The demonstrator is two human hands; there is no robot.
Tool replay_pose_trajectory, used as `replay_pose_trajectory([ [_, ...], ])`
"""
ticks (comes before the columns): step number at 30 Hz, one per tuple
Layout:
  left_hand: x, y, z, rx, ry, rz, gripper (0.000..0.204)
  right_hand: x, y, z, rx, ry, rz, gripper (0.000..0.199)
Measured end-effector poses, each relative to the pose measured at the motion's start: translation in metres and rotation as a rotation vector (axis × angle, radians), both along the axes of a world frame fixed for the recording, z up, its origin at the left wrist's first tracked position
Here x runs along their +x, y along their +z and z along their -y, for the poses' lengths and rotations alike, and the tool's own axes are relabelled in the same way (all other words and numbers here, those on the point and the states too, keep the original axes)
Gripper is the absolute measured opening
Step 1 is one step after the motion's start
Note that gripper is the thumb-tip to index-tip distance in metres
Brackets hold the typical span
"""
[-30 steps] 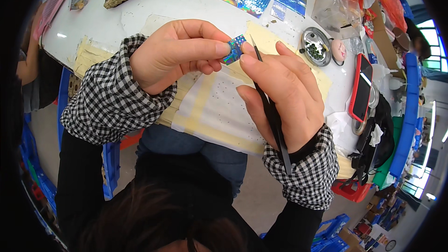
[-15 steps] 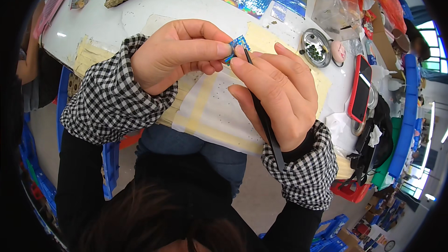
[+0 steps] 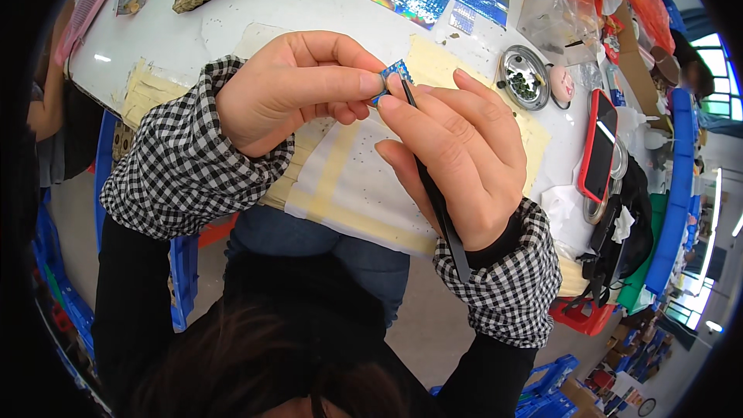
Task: Assembling small blue components onto a board using tweezers.
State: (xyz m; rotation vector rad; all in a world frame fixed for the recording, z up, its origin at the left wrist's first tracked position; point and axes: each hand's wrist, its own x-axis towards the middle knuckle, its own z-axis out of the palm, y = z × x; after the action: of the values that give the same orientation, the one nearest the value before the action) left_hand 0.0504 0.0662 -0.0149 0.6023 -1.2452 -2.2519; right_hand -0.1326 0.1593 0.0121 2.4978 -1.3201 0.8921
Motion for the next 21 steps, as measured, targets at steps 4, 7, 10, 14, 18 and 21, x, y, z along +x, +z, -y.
replay_pose_trajectory([
  [4,-0.0002,-0.0007,0.0002,0.016,0.003,-0.003,0.015,-0.0007,-0.0009,-0.0001,-0.016,0.003,0.009,0.037],
  [7,-0.0005,-0.0001,0.0002,0.017,0.014,0.001,0.015,-0.0005,-0.0006,0.0005,-0.022,0.002,0.014,0.036],
  [10,-0.0005,-0.0007,0.0002,0.022,0.013,-0.005,0.014,-0.0004,-0.0005,0.0005,-0.022,-0.003,0.013,0.035],
  [14,-0.0004,-0.0017,0.0007,0.017,0.011,-0.003,0.015,-0.0003,-0.0014,0.0009,-0.023,-0.002,0.019,0.034],
  [18,-0.0003,-0.002,0.0005,-0.001,0.013,0.0,0.015,0.0001,-0.0022,0.001,-0.036,-0.003,0.019,0.034],
  [21,-0.0004,-0.0022,0.0007,-0.013,0.007,-0.002,0.015,0.0005,-0.0011,0.0006,-0.036,-0.007,0.018,0.034],
])
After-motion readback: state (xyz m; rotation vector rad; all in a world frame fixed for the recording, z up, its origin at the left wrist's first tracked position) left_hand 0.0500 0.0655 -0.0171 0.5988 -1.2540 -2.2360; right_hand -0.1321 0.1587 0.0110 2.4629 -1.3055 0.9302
